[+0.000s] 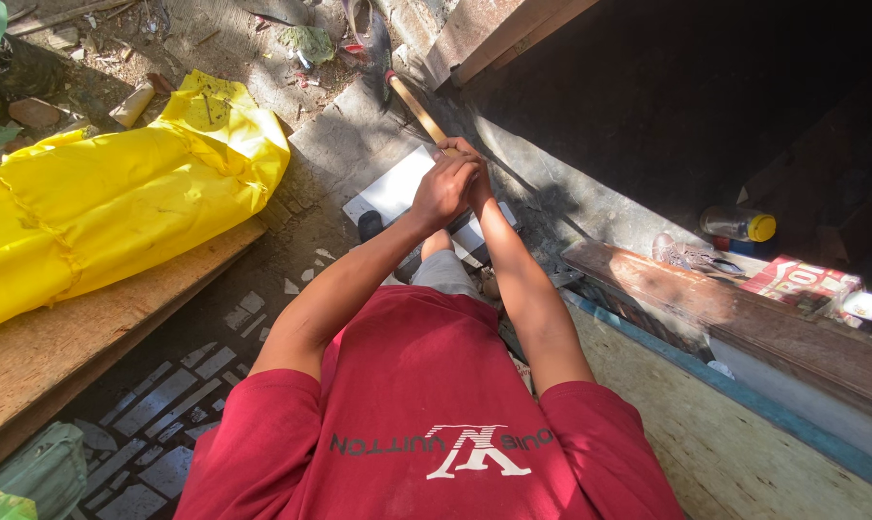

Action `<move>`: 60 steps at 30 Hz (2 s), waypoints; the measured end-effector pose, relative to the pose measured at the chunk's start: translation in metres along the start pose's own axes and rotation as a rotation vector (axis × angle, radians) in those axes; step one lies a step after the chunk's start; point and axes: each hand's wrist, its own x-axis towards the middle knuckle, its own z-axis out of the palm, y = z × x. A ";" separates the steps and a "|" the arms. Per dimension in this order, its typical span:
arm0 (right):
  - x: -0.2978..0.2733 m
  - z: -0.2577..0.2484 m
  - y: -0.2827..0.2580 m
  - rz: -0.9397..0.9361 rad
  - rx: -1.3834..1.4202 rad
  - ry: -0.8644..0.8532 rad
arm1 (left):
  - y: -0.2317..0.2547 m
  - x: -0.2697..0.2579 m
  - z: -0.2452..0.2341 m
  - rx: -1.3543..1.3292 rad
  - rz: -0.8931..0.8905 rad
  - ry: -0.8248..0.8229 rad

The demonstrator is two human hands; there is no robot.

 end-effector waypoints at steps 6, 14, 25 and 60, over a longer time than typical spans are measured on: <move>0.007 -0.022 -0.024 -0.010 -0.294 -0.014 | 0.021 0.025 -0.003 -0.002 0.050 0.098; 0.013 -0.062 0.035 -0.038 -0.797 0.009 | 0.014 0.033 -0.006 -0.109 0.011 0.051; 0.032 -0.010 0.040 -0.070 -0.396 -0.021 | -0.037 0.015 0.004 -0.021 -0.122 -0.153; 0.078 0.014 0.029 -0.049 0.418 -0.066 | -0.018 0.050 -0.054 0.072 0.089 0.133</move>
